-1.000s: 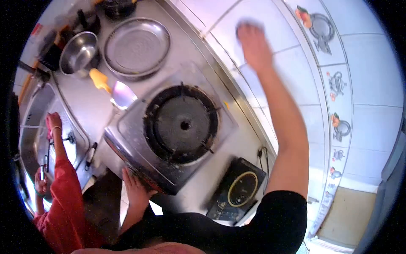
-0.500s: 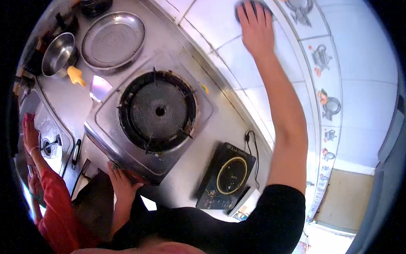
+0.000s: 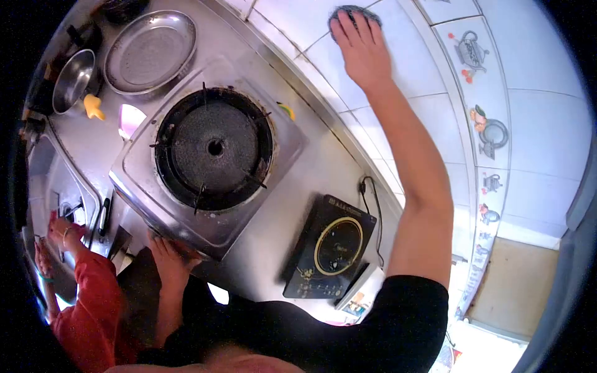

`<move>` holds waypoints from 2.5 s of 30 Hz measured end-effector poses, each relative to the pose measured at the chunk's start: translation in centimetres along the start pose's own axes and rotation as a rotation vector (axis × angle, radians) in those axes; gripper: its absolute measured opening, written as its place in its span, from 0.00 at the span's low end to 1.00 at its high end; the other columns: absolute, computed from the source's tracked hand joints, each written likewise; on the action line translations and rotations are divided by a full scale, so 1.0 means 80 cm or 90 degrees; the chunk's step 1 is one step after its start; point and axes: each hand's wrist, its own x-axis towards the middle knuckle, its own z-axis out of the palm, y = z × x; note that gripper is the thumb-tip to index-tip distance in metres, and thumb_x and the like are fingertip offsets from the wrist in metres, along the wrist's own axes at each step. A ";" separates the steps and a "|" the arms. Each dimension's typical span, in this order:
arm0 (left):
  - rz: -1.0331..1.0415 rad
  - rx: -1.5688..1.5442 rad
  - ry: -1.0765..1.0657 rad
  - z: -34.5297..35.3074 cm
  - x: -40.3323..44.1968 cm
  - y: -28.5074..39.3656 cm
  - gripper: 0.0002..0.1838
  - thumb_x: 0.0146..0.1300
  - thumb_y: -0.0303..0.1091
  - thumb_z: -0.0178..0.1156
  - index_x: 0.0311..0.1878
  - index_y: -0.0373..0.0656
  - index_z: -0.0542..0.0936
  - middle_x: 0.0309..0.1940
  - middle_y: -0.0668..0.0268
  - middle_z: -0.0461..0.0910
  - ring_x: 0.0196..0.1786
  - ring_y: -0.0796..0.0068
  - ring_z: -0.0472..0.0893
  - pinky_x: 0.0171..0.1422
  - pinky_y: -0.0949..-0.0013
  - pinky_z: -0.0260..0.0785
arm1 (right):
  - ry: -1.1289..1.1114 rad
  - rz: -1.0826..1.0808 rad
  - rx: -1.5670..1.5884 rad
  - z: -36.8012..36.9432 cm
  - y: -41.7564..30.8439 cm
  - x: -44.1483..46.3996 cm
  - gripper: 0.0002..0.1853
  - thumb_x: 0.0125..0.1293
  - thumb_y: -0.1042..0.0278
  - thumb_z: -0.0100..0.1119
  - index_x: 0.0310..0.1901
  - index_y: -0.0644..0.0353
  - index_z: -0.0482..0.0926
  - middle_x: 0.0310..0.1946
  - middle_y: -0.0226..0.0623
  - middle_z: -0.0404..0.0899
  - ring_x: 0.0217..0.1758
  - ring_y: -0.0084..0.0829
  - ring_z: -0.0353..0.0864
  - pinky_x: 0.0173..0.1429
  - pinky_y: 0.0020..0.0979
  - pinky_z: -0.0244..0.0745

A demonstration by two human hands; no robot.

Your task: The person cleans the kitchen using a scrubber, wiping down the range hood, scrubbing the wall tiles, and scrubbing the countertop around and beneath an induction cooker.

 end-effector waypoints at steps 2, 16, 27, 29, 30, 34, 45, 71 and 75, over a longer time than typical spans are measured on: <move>0.013 -0.013 0.005 -0.006 0.005 0.001 0.57 0.31 0.44 0.75 0.60 0.18 0.55 0.65 0.32 0.48 0.71 0.34 0.45 0.74 0.48 0.41 | -0.040 -0.002 0.014 0.026 -0.025 -0.004 0.24 0.58 0.71 0.46 0.58 0.61 0.69 0.60 0.38 0.67 0.63 0.41 0.63 0.66 0.42 0.57; 0.031 -0.032 0.018 0.005 0.003 -0.014 0.56 0.29 0.46 0.75 0.58 0.19 0.58 0.66 0.30 0.44 0.70 0.31 0.44 0.73 0.42 0.41 | 0.005 -0.042 0.047 0.133 -0.132 0.113 0.21 0.59 0.67 0.47 0.55 0.64 0.73 0.61 0.35 0.66 0.65 0.36 0.60 0.70 0.36 0.54; 0.003 -0.015 0.000 0.003 0.007 -0.016 0.55 0.33 0.50 0.73 0.57 0.17 0.59 0.68 0.33 0.43 0.71 0.33 0.43 0.73 0.40 0.39 | -0.117 -0.159 0.043 0.109 -0.116 0.016 0.19 0.60 0.66 0.48 0.51 0.64 0.75 0.59 0.35 0.69 0.65 0.36 0.62 0.70 0.37 0.54; -0.016 -0.031 -0.021 -0.004 0.009 -0.012 0.54 0.32 0.49 0.73 0.56 0.18 0.61 0.68 0.33 0.43 0.71 0.32 0.44 0.74 0.41 0.39 | 0.026 -0.119 0.044 0.143 -0.132 0.143 0.19 0.62 0.67 0.46 0.52 0.66 0.75 0.60 0.37 0.68 0.66 0.38 0.60 0.70 0.37 0.53; -0.006 -0.022 -0.027 -0.004 0.010 -0.015 0.54 0.31 0.49 0.74 0.56 0.18 0.61 0.68 0.33 0.43 0.71 0.32 0.44 0.73 0.40 0.39 | 0.018 -0.098 0.036 0.158 -0.138 0.191 0.19 0.63 0.67 0.46 0.53 0.66 0.74 0.59 0.37 0.68 0.66 0.38 0.60 0.70 0.37 0.54; 0.009 -0.017 0.005 -0.003 0.009 -0.015 0.50 0.30 0.50 0.73 0.52 0.21 0.66 0.68 0.33 0.43 0.71 0.31 0.44 0.72 0.39 0.42 | -0.022 -0.065 0.087 0.154 -0.142 0.159 0.19 0.65 0.68 0.45 0.56 0.64 0.72 0.59 0.37 0.69 0.65 0.39 0.61 0.70 0.36 0.55; 0.008 -0.033 0.014 0.003 0.006 -0.014 0.51 0.31 0.48 0.75 0.54 0.20 0.65 0.68 0.33 0.45 0.71 0.32 0.43 0.73 0.40 0.39 | 0.043 -0.037 0.078 0.172 -0.144 0.205 0.19 0.59 0.68 0.49 0.51 0.64 0.75 0.58 0.35 0.70 0.65 0.38 0.61 0.71 0.36 0.53; -0.004 0.077 -0.004 0.031 -0.002 -0.022 0.59 0.28 0.46 0.77 0.59 0.18 0.56 0.63 0.32 0.53 0.70 0.35 0.47 0.74 0.45 0.41 | -0.017 0.191 0.030 -0.038 0.046 -0.179 0.25 0.55 0.76 0.49 0.58 0.55 0.71 0.61 0.39 0.67 0.62 0.45 0.65 0.66 0.45 0.59; -0.035 0.093 -0.056 0.013 0.001 -0.005 0.64 0.28 0.52 0.76 0.63 0.19 0.52 0.64 0.32 0.52 0.70 0.35 0.48 0.74 0.46 0.42 | -0.038 0.211 0.014 -0.018 0.035 -0.174 0.24 0.58 0.73 0.46 0.59 0.54 0.70 0.61 0.38 0.66 0.63 0.45 0.63 0.66 0.46 0.58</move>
